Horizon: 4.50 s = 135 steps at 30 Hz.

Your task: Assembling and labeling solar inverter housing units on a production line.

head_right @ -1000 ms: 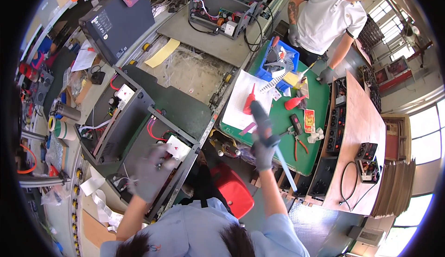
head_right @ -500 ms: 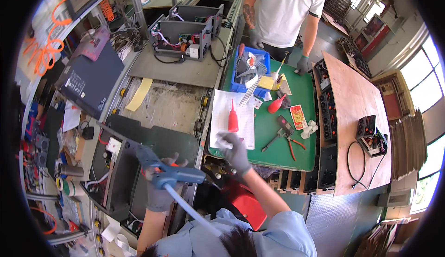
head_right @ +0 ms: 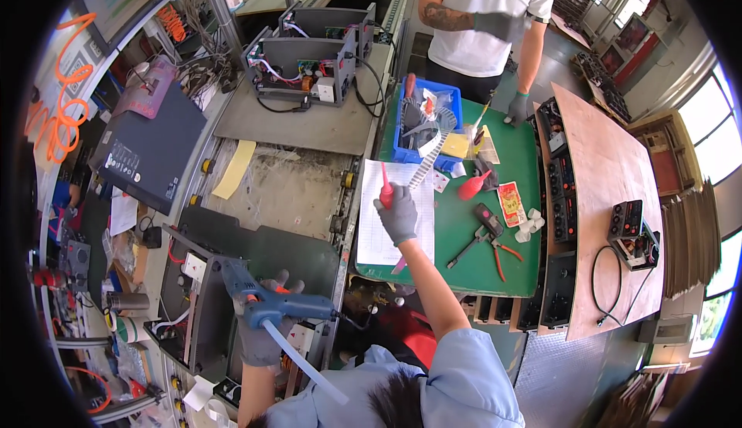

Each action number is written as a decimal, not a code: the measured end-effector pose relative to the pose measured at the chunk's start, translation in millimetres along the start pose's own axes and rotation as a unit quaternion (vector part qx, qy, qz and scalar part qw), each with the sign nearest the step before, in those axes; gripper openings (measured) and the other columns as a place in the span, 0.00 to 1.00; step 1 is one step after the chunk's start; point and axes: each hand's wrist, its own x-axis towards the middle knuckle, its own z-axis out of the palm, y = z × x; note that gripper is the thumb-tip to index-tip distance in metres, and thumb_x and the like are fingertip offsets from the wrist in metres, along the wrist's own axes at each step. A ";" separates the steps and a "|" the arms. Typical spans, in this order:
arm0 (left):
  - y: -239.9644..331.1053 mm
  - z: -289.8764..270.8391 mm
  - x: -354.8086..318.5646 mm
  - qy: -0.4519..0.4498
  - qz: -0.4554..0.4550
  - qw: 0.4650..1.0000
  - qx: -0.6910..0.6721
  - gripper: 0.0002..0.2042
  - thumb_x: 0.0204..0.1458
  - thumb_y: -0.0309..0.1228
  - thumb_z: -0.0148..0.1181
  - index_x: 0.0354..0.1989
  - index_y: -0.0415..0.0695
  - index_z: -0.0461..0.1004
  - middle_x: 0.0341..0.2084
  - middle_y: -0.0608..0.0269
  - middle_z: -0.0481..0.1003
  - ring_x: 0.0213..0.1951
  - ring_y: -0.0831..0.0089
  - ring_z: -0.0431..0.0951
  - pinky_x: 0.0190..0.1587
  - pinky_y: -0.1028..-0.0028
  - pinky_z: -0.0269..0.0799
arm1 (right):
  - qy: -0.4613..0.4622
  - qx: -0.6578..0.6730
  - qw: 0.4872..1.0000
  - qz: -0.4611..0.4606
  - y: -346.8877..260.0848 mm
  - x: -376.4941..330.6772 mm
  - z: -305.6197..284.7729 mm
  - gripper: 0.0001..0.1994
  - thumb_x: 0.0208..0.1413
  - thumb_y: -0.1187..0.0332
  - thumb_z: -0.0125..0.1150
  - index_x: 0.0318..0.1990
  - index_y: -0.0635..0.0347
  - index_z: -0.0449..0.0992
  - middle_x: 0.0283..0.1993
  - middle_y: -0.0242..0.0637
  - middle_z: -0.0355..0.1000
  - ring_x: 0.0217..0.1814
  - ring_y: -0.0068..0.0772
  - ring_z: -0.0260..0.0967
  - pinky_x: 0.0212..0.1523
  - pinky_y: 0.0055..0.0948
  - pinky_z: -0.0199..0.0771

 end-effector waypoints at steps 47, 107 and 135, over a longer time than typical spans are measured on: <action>4.8 -93.4 -165.1 0.181 0.476 0.560 0.653 0.18 0.48 0.27 0.57 0.50 0.45 0.67 0.46 0.54 0.70 0.44 0.54 0.72 0.43 0.65 0.70 | -0.481 0.461 0.726 0.169 -246.5 -238.0 -159.5 0.25 0.44 0.66 0.62 0.51 0.64 0.67 0.44 0.38 0.69 0.37 0.28 0.68 0.36 0.27 0.71; -6.3 -188.2 -112.3 0.098 0.170 0.507 0.839 0.11 0.42 0.31 0.59 0.36 0.50 0.77 0.38 0.63 0.71 0.44 0.65 0.72 0.45 0.65 0.71 | -0.618 -0.102 0.775 -0.088 -258.5 -175.1 -107.7 0.14 0.41 0.59 0.61 0.33 0.59 0.75 0.27 0.38 0.73 0.31 0.36 0.72 0.35 0.32 0.68; 142.0 -217.7 -128.4 0.346 0.404 0.551 0.643 0.07 0.49 0.29 0.56 0.37 0.48 0.75 0.35 0.59 0.73 0.36 0.58 0.75 0.38 0.65 0.73 | -0.662 0.112 0.738 -0.070 -366.0 -82.4 -65.4 0.20 0.43 0.71 0.65 0.46 0.62 0.72 0.40 0.32 0.72 0.39 0.24 0.69 0.40 0.27 0.72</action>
